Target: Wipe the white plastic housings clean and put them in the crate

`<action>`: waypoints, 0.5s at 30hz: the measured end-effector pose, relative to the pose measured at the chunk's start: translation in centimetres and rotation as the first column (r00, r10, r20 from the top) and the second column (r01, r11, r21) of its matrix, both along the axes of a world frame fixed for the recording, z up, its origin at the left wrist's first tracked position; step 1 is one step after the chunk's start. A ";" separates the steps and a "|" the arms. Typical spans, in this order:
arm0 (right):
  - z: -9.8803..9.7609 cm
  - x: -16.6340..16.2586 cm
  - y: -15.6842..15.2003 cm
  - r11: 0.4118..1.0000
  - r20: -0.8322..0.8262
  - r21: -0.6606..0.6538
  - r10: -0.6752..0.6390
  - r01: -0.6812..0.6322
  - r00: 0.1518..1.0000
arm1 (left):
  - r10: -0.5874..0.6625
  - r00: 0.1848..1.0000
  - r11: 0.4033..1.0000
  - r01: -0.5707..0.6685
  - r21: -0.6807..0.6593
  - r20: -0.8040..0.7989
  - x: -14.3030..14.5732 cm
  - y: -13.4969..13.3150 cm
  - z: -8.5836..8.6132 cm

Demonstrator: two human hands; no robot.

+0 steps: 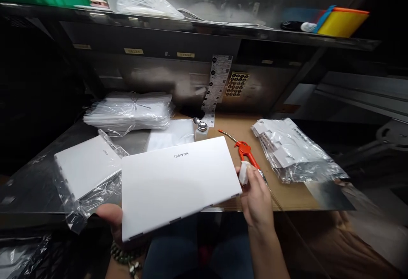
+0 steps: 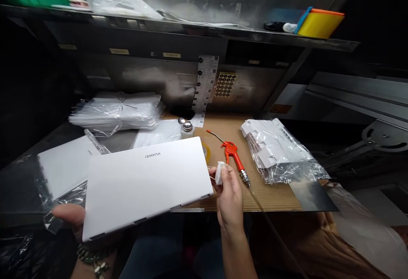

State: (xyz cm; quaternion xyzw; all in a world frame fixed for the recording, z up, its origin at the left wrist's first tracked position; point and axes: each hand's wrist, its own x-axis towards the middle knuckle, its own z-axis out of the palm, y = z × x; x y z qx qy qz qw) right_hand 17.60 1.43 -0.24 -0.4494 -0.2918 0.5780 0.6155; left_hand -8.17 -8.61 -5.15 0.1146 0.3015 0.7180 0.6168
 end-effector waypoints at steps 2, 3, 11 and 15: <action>-0.1 -0.4 -0.2 0.999 -0.029 -0.026 0.020 -0.020 0.999 | 0.061 0.998 0.998 -0.062 -0.028 -0.018 0.2 0.0 0.2; -0.1 -0.6 -0.3 0.999 -0.036 -0.031 0.031 -0.032 0.999 | 0.080 0.997 0.996 -0.081 -0.037 -0.019 0.3 0.1 0.3; 0.8 -1.0 -0.8 0.997 -0.011 -0.027 0.066 -0.066 0.998 | 0.071 0.997 0.996 -0.071 -0.059 -0.009 -0.3 0.2 -0.8; 0.9 -1.0 -0.9 0.997 -0.010 -0.010 0.076 -0.076 0.997 | 0.105 0.989 0.986 -0.116 -0.116 -0.100 0.4 -0.1 0.4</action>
